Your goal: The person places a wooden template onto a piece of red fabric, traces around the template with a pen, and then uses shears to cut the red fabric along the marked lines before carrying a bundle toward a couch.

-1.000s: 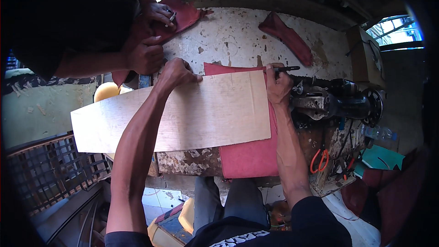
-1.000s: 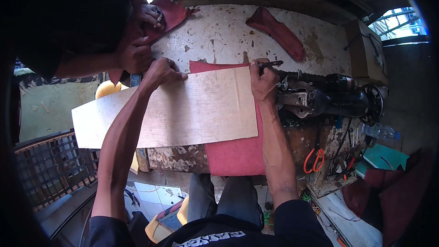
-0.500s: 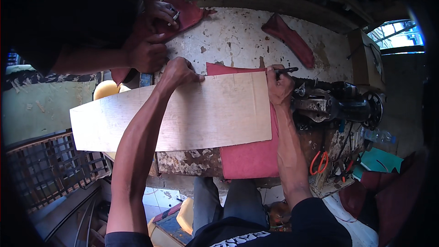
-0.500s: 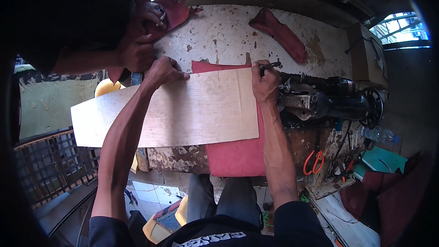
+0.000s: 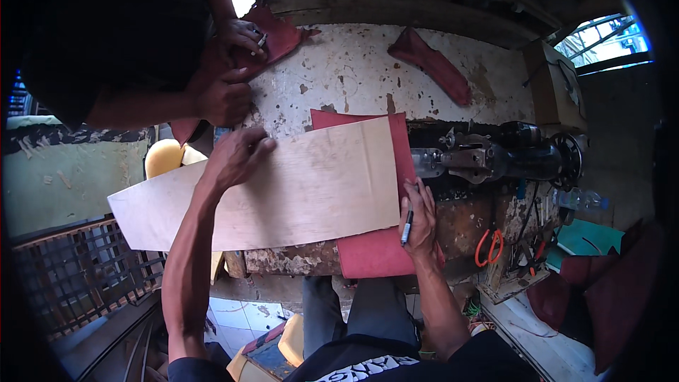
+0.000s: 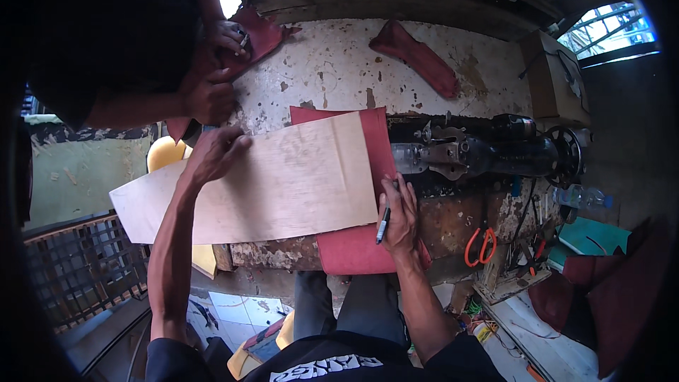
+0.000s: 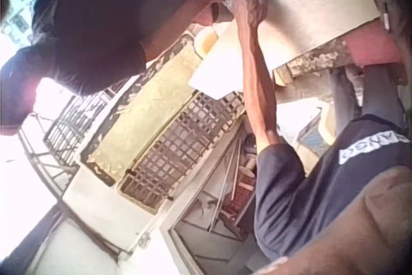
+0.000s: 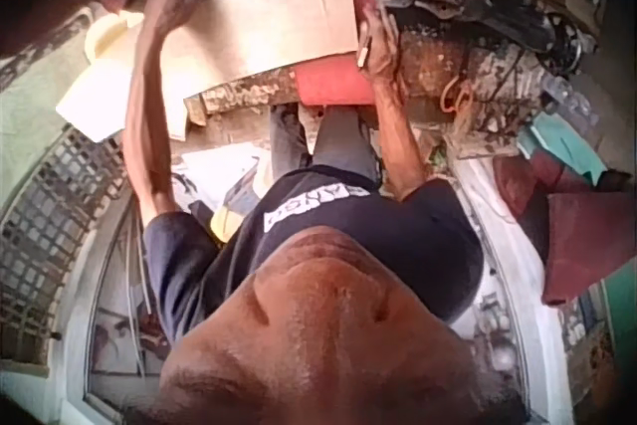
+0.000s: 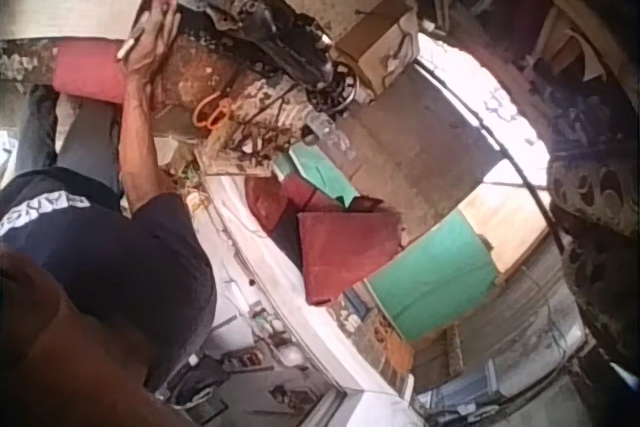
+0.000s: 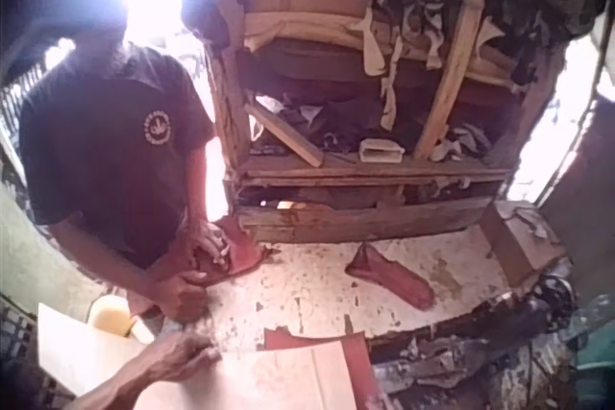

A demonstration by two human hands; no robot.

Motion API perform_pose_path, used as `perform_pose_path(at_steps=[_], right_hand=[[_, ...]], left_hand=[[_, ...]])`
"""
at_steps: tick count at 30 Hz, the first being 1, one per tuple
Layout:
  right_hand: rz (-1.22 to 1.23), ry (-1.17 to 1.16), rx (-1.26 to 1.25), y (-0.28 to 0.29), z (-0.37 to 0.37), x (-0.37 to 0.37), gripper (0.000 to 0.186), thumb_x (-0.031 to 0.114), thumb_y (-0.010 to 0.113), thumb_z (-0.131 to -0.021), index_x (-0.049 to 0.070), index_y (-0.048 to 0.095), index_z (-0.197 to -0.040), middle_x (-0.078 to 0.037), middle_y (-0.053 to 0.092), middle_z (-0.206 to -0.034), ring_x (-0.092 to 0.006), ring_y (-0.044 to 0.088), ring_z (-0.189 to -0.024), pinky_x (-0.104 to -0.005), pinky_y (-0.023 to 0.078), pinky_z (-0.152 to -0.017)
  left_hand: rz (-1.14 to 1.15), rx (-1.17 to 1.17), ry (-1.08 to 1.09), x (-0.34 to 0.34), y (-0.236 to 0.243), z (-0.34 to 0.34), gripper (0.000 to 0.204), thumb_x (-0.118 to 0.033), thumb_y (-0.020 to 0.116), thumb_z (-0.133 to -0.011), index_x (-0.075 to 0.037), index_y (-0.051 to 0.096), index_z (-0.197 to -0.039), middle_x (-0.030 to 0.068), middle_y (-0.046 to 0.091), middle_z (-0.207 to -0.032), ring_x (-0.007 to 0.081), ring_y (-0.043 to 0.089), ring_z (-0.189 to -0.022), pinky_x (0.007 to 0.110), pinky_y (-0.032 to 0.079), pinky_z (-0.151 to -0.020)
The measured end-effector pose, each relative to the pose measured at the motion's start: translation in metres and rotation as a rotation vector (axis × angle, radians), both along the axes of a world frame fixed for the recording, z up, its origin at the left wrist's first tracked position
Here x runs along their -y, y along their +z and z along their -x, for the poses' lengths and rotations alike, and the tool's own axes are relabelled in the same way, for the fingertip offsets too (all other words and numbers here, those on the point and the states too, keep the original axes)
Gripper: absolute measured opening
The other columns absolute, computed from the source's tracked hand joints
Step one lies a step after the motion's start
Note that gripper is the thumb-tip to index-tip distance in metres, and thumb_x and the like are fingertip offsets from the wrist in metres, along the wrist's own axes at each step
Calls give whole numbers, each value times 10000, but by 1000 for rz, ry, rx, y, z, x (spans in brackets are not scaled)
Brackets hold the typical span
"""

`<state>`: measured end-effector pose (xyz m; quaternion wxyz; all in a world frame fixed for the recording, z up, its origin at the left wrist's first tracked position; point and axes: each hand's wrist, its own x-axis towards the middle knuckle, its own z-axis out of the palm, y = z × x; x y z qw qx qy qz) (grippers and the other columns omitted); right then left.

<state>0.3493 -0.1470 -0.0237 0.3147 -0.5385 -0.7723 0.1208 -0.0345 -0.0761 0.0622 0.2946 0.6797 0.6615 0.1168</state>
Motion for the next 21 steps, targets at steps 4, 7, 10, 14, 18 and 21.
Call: perform_pose_path(at_steps=[4, 7, 10, 14, 18, 21], right_hand=[[37, -66, 42, -9, 3, -17, 299, 76, 552, -973, 33, 615, -1262, -198, 663, -1247, -395, 541, -1297, -530, 385, -1099], [-5, -67, 156, -6, 23, -43, 305, 81, 558, -963, 42, 613, -1260, -202, 647, -1280, -396, 528, -1310, -524, 377, -1107], [-73, -29, 153, -9, 33, -78, 305, 113, 579, -970, 42, 610, -1264, -207, 641, -1281, -397, 498, -1336, -534, 366, -1111], [13, 43, 78, 4, 35, -60, 315, 119, 576, -970, 45, 593, -1275, -196, 619, -1320, -391, 491, -1345, -534, 349, -1126], [3, 65, 191, -17, 26, -54, 360, 87, 577, -947, 54, 572, -1306, -192, 578, -1381, -372, 456, -1379, -527, 337, -1140], [-6, 88, 190, -16, 27, -93, 397, 61, 573, -923, 49, 557, -1319, -208, 564, -1386, -382, 449, -1378, -526, 336, -1141]], left_hand=[[79, 46, 190, 58, 59, 7, 349, -341, 598, -967, -16, 666, -860, 140, 572, -643, 286, 562, -605, 400, 441, -618], [204, 146, 329, 107, 108, 2, 273, -256, 640, -963, -3, 690, -873, 71, 562, -638, 164, 528, -596, 325, 431, -587], [171, 72, 274, 142, 127, -28, 167, -158, 686, -926, 5, 689, -889, 122, 577, -656, 205, 530, -581, 335, 432, -585], [170, -63, 270, 169, 130, -54, 213, -237, 705, -901, -31, 680, -849, 160, 621, -692, 339, 605, -632, 424, 458, -605], [122, -216, 124, 171, 114, -62, 227, -269, 689, -903, -55, 677, -829, 158, 642, -720, 365, 619, -672, 442, 466, -624], [234, -185, 210, 163, 86, -53, 222, -262, 673, -919, -55, 688, -841, 161, 635, -718, 335, 608, -640, 425, 462, -620]])
